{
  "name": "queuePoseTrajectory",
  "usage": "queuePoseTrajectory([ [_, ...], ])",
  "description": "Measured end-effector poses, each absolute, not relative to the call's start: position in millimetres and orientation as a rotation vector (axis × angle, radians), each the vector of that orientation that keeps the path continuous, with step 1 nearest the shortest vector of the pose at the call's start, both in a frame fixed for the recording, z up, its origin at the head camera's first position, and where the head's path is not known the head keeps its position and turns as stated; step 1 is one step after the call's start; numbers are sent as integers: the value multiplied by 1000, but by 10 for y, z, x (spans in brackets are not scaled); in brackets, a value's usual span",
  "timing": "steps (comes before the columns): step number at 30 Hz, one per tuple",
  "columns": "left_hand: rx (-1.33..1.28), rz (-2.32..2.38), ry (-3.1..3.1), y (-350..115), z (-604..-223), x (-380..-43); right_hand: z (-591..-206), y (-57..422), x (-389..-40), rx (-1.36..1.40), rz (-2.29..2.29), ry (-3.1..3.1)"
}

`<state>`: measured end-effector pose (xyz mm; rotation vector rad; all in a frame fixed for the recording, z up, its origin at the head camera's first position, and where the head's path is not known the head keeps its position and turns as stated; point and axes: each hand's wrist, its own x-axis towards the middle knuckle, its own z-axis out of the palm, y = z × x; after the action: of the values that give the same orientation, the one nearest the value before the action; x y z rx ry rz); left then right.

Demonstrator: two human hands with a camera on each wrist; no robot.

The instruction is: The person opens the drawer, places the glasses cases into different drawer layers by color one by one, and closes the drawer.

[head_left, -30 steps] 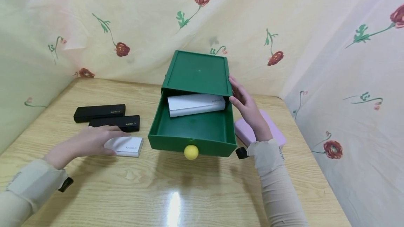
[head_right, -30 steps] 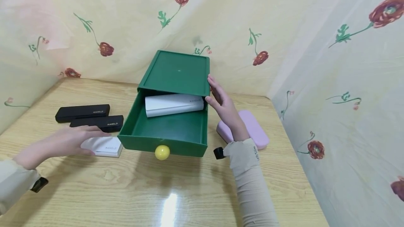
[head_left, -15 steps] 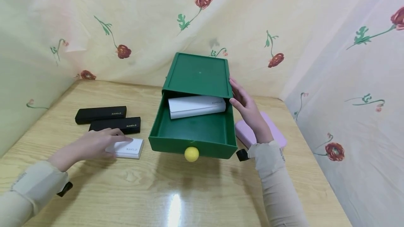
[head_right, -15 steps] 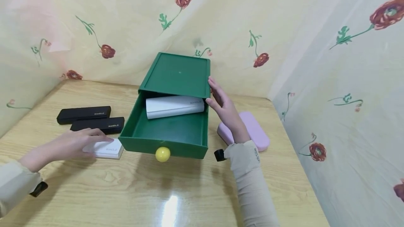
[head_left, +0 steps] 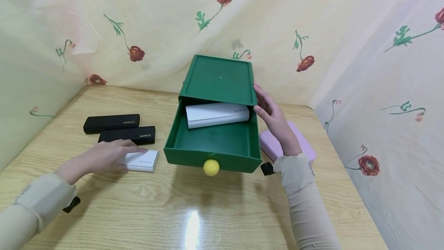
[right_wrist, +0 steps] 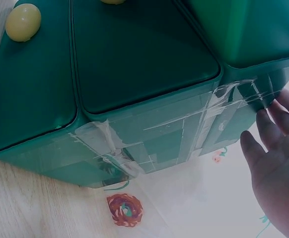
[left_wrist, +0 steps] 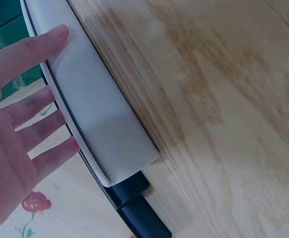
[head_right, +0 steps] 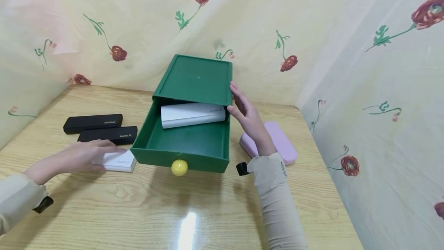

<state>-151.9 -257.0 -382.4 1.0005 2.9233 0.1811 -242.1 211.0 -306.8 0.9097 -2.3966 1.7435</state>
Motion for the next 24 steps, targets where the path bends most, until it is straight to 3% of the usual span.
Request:
queuePoseTrajectory([
  [24,949,110,2994,-2585,-3707,-1561,-3078,2108,-2432,900,1763,-2397],
])
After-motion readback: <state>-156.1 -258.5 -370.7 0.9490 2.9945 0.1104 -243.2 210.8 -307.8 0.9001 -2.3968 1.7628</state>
